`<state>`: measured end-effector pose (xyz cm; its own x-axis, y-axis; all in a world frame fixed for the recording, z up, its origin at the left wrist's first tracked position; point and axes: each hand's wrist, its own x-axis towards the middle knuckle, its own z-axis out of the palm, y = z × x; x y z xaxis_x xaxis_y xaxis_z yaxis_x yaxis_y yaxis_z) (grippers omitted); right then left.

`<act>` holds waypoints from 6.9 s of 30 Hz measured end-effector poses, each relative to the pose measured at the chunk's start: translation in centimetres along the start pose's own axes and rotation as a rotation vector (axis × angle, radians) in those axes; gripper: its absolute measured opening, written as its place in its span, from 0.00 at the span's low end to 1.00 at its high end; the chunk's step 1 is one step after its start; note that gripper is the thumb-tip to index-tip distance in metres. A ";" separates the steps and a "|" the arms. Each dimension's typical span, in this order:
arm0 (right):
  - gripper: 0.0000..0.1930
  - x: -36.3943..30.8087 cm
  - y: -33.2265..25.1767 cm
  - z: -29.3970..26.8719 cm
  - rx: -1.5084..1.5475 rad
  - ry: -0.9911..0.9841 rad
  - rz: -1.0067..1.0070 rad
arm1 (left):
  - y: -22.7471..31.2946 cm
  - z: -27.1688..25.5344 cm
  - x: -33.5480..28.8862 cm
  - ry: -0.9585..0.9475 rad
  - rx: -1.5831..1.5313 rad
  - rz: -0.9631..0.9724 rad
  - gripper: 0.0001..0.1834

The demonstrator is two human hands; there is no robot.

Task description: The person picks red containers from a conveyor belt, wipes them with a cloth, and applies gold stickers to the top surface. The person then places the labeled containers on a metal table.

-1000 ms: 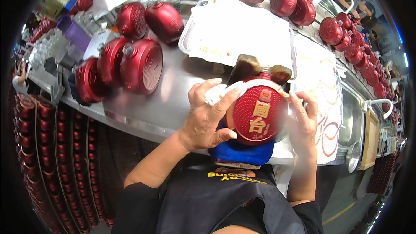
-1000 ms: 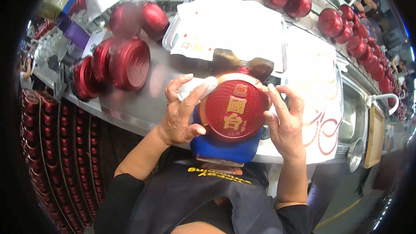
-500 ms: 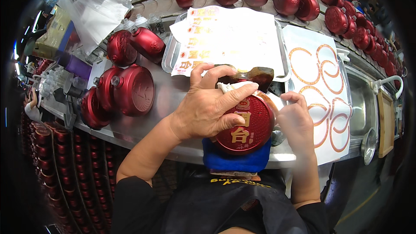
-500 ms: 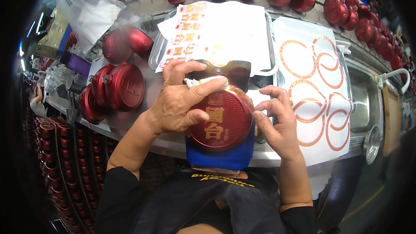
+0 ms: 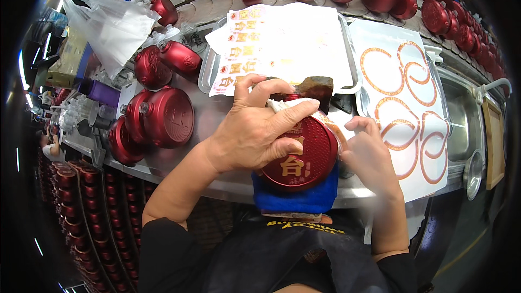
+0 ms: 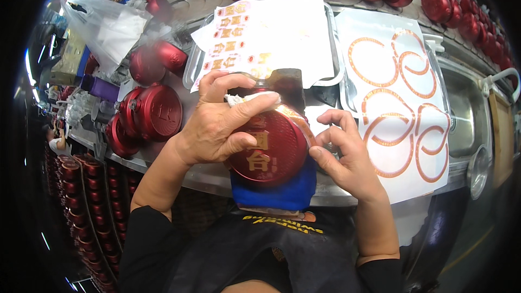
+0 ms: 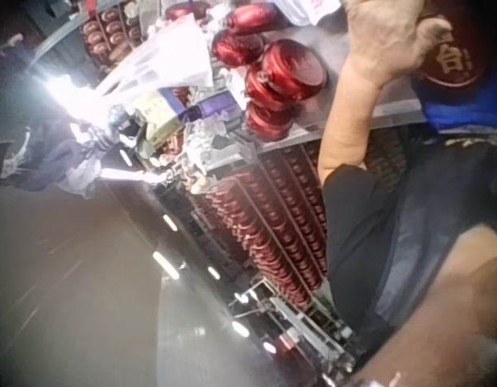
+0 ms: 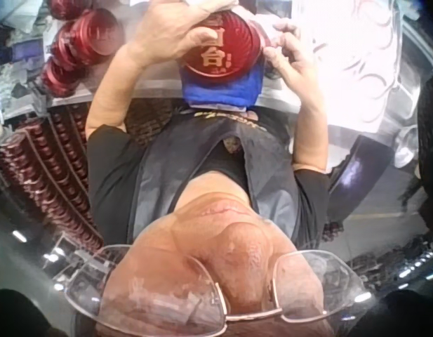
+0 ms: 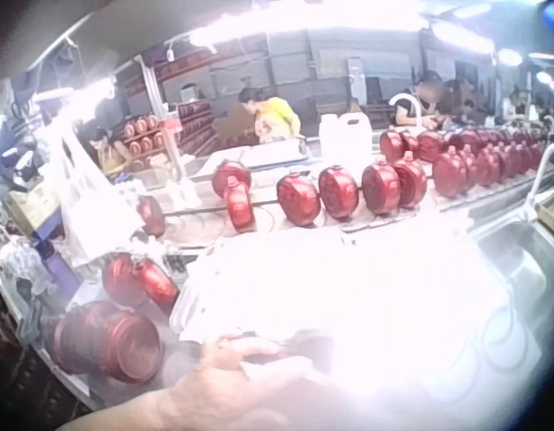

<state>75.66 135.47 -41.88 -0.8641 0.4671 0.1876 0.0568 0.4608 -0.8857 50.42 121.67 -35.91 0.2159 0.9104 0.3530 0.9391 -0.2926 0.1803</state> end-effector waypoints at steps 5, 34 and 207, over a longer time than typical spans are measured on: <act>0.08 -0.9 -0.8 0.0 0.563 -0.057 0.268 | 0.0 0.0 0.0 0.000 0.041 0.012 0.36; 0.04 -3.4 -2.0 1.1 0.403 -0.124 0.174 | 3.4 1.8 2.1 -0.061 0.064 0.166 0.31; 0.29 -5.3 0.1 3.3 -0.517 0.099 -0.393 | 12.7 7.3 -5.9 0.365 0.060 -0.330 0.23</act>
<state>78.62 130.53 -44.33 -0.8205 0.2457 0.5161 0.0002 0.9031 -0.4295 63.06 114.71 -42.44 -0.1936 0.7868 0.5860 0.9576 0.0215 0.2875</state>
